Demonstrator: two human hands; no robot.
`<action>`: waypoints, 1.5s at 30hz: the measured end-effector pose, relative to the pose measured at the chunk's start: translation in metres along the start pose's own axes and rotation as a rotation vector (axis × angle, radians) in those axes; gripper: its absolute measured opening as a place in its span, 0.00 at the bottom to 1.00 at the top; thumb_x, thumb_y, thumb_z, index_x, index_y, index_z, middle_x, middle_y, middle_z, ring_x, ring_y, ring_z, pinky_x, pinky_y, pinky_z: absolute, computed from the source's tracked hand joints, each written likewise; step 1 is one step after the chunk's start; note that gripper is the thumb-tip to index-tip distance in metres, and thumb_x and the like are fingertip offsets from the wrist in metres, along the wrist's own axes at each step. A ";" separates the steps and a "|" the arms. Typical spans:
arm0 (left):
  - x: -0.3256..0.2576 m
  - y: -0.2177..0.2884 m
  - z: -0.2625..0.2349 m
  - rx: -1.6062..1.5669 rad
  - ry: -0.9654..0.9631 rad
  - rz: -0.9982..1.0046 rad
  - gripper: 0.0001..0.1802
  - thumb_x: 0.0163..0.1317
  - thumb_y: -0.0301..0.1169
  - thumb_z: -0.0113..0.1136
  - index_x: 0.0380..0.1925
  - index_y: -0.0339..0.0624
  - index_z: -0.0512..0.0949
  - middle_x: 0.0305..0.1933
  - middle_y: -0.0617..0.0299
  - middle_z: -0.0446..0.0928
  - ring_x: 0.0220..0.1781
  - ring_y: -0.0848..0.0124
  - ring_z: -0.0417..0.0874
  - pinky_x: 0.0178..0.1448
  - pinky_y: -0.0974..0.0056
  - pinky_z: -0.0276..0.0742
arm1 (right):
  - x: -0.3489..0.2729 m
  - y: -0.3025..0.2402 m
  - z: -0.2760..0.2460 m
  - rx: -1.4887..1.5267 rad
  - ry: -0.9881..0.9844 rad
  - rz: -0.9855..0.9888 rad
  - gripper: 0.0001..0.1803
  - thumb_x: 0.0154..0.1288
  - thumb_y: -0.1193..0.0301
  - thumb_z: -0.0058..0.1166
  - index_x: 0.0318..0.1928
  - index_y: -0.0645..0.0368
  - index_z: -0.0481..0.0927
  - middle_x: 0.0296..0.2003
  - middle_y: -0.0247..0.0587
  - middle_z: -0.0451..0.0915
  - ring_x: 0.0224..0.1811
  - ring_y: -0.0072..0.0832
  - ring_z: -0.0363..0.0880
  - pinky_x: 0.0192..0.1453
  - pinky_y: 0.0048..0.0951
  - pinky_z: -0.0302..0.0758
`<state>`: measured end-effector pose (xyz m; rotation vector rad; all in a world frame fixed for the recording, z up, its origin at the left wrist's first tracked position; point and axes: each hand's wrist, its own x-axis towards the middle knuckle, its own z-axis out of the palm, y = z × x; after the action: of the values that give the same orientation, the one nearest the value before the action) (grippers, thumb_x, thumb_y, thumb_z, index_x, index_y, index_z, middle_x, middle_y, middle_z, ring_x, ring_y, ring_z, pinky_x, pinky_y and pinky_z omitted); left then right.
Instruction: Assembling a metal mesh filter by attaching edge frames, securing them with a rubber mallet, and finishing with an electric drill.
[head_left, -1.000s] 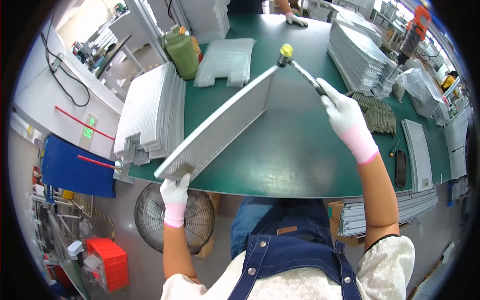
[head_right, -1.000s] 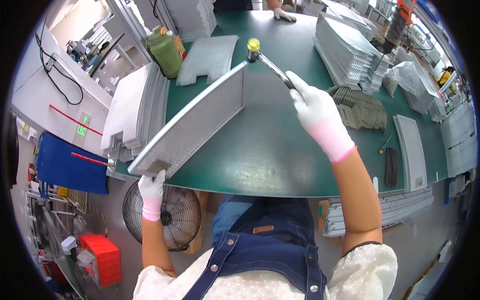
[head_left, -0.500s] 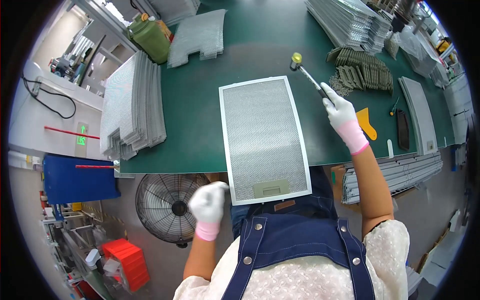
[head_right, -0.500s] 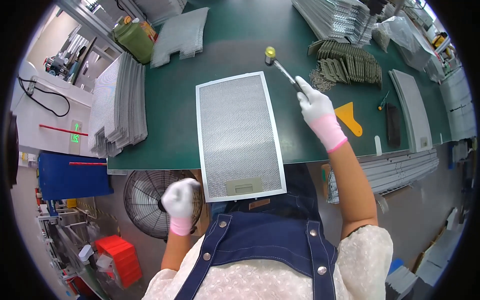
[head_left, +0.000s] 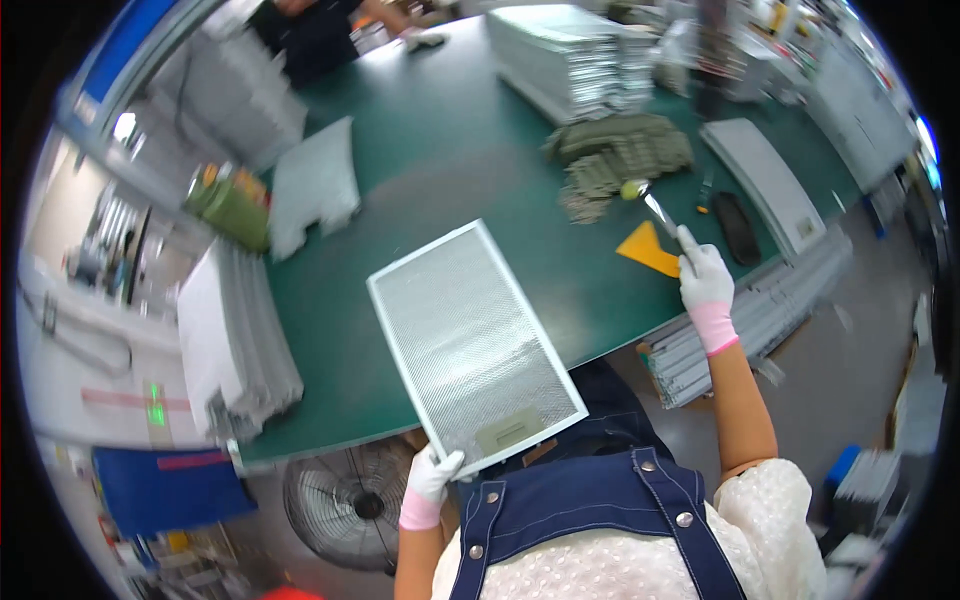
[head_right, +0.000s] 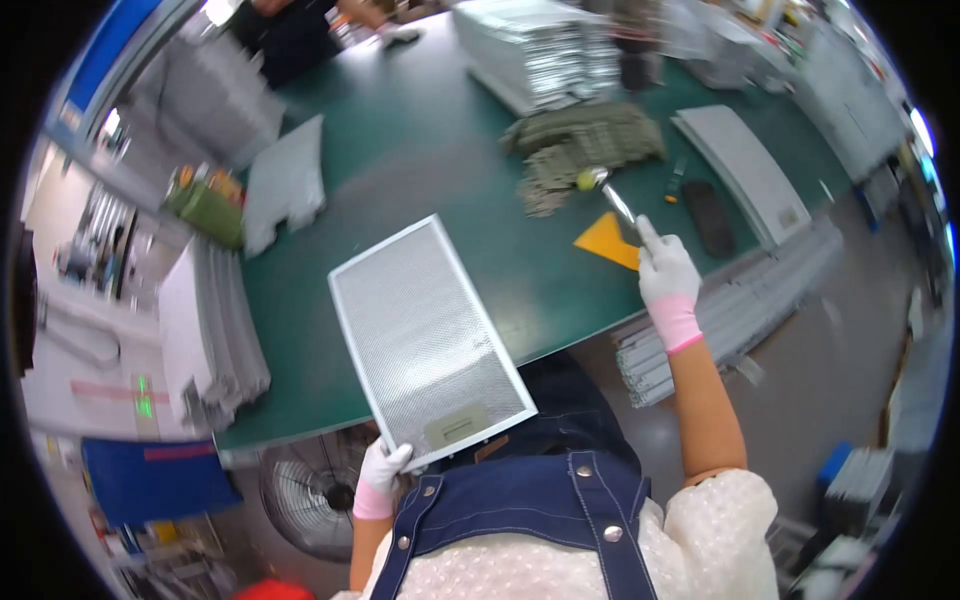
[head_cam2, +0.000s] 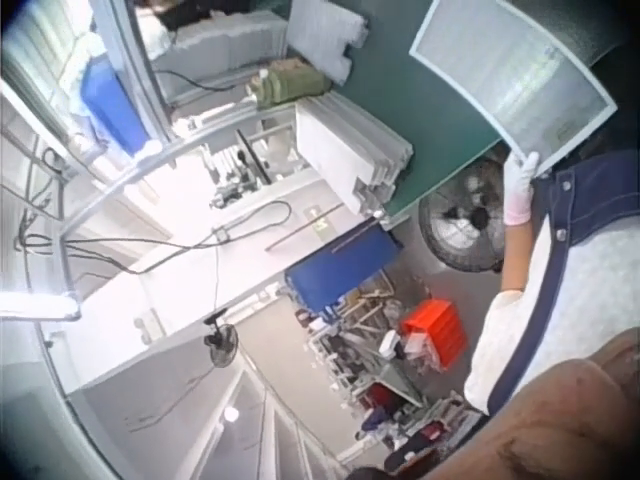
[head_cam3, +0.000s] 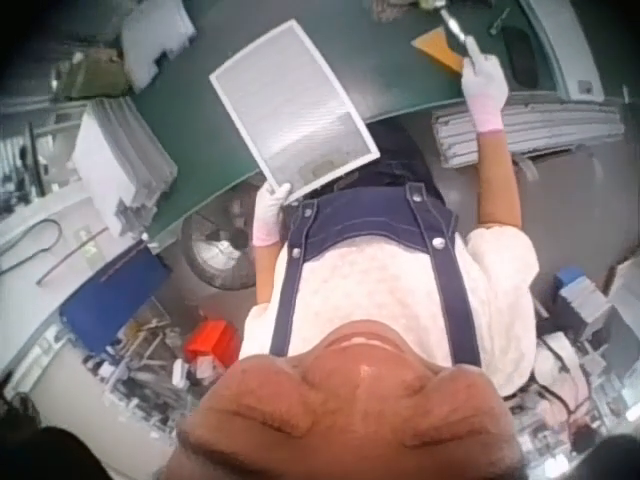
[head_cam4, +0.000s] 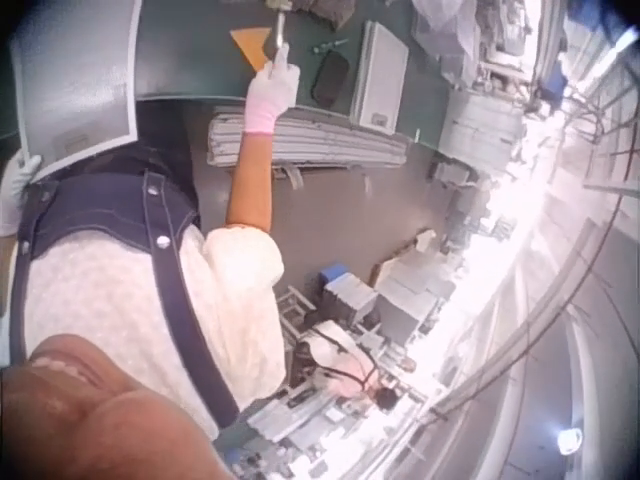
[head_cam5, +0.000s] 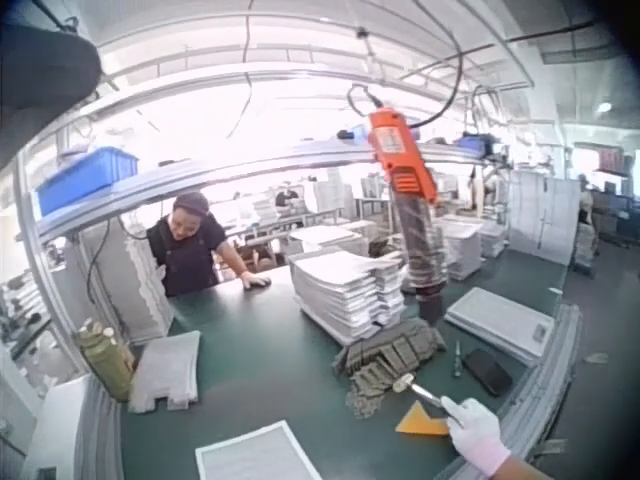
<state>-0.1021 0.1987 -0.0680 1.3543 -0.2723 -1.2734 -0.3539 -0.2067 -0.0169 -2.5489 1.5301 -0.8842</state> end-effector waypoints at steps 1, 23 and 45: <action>0.004 0.011 0.012 -0.114 -0.006 0.039 0.20 0.58 0.30 0.59 0.48 0.31 0.71 0.38 0.54 0.79 0.29 0.67 0.82 0.32 0.67 0.81 | -0.005 0.009 -0.007 -0.200 -0.041 0.005 0.20 0.58 0.71 0.51 0.53 0.41 0.78 0.33 0.39 0.74 0.34 0.38 0.76 0.34 0.37 0.74; 0.116 0.108 0.107 0.340 0.126 0.270 0.20 0.68 0.34 0.47 0.55 0.32 0.66 0.35 0.51 0.78 0.30 0.69 0.81 0.33 0.71 0.78 | 0.059 0.260 -0.088 1.158 0.636 0.641 0.20 0.64 0.63 0.55 0.51 0.63 0.74 0.39 0.36 0.78 0.39 0.23 0.74 0.46 0.26 0.70; -0.009 0.221 -0.031 0.597 0.780 0.770 0.11 0.65 0.31 0.50 0.40 0.35 0.76 0.32 0.61 0.78 0.28 0.77 0.76 0.33 0.72 0.72 | 0.133 -0.004 0.040 0.658 -0.158 0.034 0.13 0.63 0.72 0.50 0.48 0.60 0.77 0.45 0.48 0.78 0.42 0.31 0.79 0.48 0.28 0.73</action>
<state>0.0312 0.1616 0.1075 1.8760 -0.5717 0.0332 -0.2841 -0.3236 0.0107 -2.0493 1.0086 -0.9531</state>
